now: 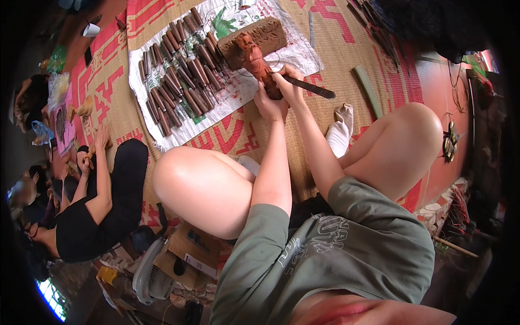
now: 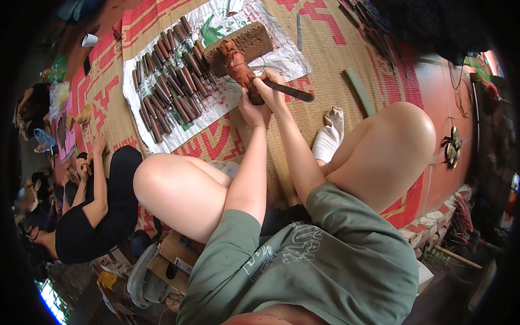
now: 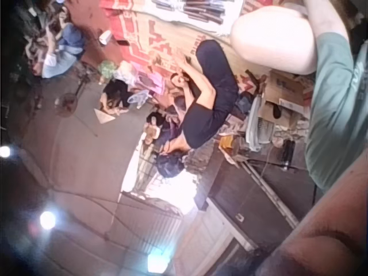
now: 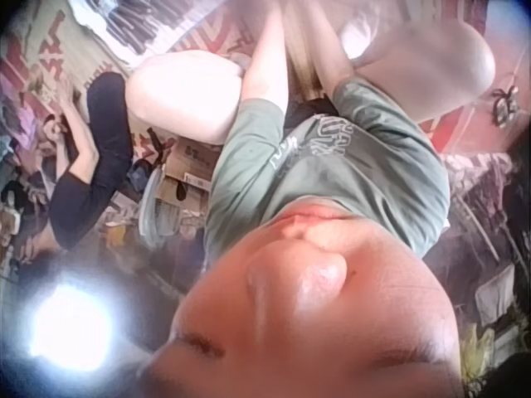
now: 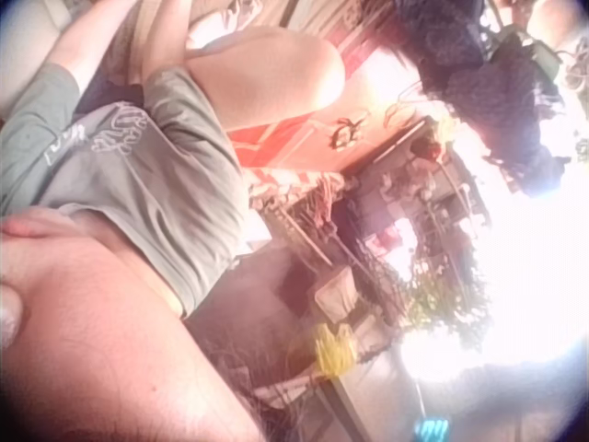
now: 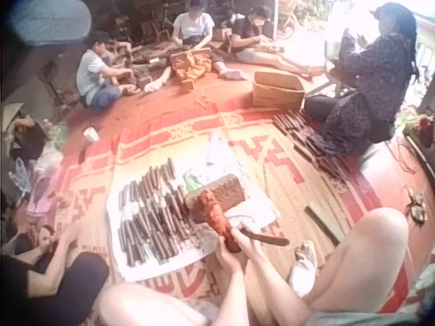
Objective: The person sits on a mat and carves a small wooden figurine using a carving knife. They hold the figurine in one hand and carefully shape it with the tool in the other, while other finished wooden items are laid out nearby.
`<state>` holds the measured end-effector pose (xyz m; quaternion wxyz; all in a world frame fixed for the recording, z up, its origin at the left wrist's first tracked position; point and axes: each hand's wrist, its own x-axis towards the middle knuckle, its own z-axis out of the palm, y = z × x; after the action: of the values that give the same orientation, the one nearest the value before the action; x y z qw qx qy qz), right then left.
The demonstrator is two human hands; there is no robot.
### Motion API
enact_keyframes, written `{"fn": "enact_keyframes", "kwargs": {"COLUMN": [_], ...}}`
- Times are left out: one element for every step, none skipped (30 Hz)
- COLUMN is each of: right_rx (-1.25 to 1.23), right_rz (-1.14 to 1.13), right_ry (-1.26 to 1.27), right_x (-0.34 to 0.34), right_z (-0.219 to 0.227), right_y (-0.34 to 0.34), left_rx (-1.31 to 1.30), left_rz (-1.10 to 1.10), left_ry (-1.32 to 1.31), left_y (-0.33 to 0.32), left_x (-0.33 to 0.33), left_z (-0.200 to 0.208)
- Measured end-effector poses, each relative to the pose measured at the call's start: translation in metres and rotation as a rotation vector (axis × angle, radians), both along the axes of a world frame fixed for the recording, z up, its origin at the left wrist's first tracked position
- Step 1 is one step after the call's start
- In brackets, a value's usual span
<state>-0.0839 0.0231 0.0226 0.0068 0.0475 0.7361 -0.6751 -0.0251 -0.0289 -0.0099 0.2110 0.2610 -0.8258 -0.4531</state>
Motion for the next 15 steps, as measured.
{"fn": "enact_keyframes", "kwargs": {"right_rx": [0.053,0.106,0.156,0.153,0.052,-0.042,-0.135,-0.133,-0.101,-0.068,-0.036,0.042,0.056,0.07,0.085], "right_rz": [-0.02,-0.04,-0.059,-0.054,-0.043,-0.034,-0.024,-0.021,-0.018,-0.014,-0.011,-0.062,-0.088,-0.115,-0.139], "right_ry": [0.056,0.113,0.169,0.176,0.117,0.049,-0.02,-0.033,-0.023,-0.012,-0.001,0.055,0.077,0.1,0.116], "right_x": [0.0,0.002,0.002,0.001,-0.001,-0.001,0.0,-0.001,-0.002,-0.001,0.0,-0.002,-0.002,-0.001,0.002], "right_z": [-0.004,-0.01,-0.009,-0.008,-0.007,-0.003,0.0,0.0,-0.001,-0.003,-0.005,-0.008,-0.011,-0.013,-0.011], "right_y": [0.001,0.003,0.002,0.002,0.0,0.0,-0.001,-0.002,0.0,0.001,0.002,0.001,0.003,0.005,0.004], "left_rx": [0.03,0.059,0.086,0.045,0.004,-0.03,-0.007,0.016,0.038,0.02,0.003,-0.022,-0.016,-0.009,-0.002], "left_rz": [-0.007,-0.014,-0.02,-0.011,0.0,0.008,0.01,0.013,0.014,0.013,0.012,0.013,0.006,0.0,-0.004], "left_ry": [0.002,0.003,0.005,0.002,0.0,-0.013,-0.023,-0.034,-0.04,-0.033,-0.026,-0.011,-0.017,-0.023,-0.035], "left_y": [0.0,0.0,-0.001,-0.001,-0.001,0.001,0.002,0.002,0.002,0.003,0.004,0.002,0.001,0.002,0.002], "left_x": [0.0,0.001,0.001,-0.001,-0.002,0.001,0.002,0.001,0.0,0.001,0.003,0.0,0.0,0.001,0.003], "left_z": [-0.002,-0.006,-0.007,-0.009,-0.01,-0.007,-0.003,0.0,0.006,0.005,0.003,0.002,0.002,0.002,0.0]}}
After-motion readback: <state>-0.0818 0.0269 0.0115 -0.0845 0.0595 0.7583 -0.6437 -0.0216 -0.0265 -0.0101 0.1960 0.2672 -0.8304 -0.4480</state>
